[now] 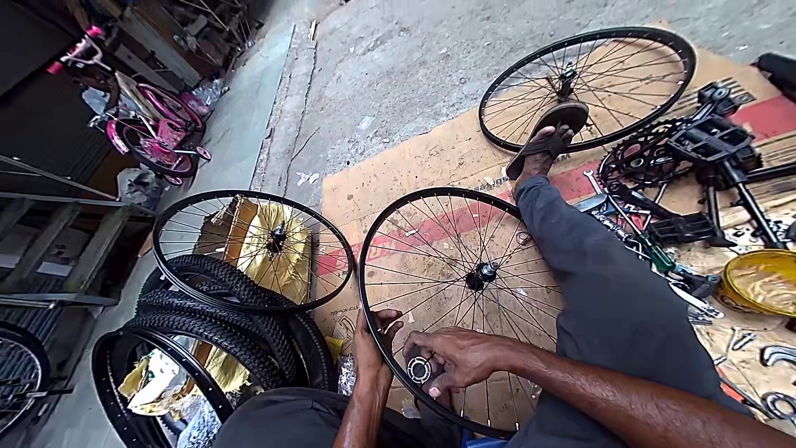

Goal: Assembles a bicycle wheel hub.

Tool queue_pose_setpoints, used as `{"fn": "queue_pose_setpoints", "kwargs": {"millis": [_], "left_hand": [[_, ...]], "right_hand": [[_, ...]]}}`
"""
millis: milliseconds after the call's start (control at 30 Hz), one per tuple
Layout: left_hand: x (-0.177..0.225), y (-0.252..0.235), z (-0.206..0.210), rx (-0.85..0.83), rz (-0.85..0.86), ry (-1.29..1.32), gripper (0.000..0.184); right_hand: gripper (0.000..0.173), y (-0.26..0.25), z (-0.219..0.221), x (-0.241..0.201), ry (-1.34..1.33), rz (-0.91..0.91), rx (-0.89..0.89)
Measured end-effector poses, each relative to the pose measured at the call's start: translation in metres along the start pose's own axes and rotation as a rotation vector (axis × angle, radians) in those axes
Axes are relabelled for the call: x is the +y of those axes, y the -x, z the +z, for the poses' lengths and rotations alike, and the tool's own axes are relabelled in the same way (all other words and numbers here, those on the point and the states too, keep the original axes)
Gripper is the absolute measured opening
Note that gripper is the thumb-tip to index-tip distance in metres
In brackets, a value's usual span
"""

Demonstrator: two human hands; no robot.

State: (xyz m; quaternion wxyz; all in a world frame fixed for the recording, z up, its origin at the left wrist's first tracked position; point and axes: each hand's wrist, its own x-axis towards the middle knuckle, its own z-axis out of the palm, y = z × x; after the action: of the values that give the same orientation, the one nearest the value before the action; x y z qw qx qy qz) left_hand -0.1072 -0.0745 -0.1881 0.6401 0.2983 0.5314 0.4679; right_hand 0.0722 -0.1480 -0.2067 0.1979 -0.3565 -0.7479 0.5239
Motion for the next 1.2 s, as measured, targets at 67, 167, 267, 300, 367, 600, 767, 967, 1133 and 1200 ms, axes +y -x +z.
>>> {"fn": "queue_pose_setpoints", "kwargs": {"millis": [67,167,267,300,367,600,767,967,1133,1200], "left_hand": [[0.001,0.001,0.001,0.001,-0.003,0.0,0.052],[0.0,0.002,0.003,0.003,0.0,0.014,0.054],[0.001,0.002,0.003,0.001,0.001,0.014,0.053],[0.001,0.002,0.003,0.003,0.0,0.014,0.054],[0.001,0.002,0.003,0.001,0.002,0.015,0.055],[0.006,-0.005,-0.001,-0.15,0.018,-0.007,0.057],[0.005,-0.003,-0.001,-0.152,0.045,-0.038,0.038],[-0.025,0.049,-0.004,-0.088,0.197,-0.181,0.038],[-0.018,0.034,-0.008,0.062,0.116,-0.162,0.074],[-0.012,0.019,-0.006,0.036,0.08,-0.147,0.062]], "right_hand": [[0.037,0.0,0.002,0.004,0.044,-0.023,0.007],[0.043,-0.004,0.008,-0.002,0.16,0.059,0.092],[0.039,-0.011,0.02,-0.009,0.202,0.15,0.234],[0.038,-0.01,0.021,-0.007,0.196,0.115,0.258],[0.048,-0.006,0.021,0.0,0.203,0.019,0.226],[0.044,-0.003,0.017,0.001,0.151,0.0,0.229],[0.041,0.006,-0.007,-0.001,0.127,0.101,0.504],[0.032,0.016,-0.012,0.009,0.602,0.013,0.4],[0.027,0.001,0.014,-0.011,0.267,-0.102,0.276],[0.039,-0.008,0.018,-0.01,0.252,-0.001,0.314]]}}
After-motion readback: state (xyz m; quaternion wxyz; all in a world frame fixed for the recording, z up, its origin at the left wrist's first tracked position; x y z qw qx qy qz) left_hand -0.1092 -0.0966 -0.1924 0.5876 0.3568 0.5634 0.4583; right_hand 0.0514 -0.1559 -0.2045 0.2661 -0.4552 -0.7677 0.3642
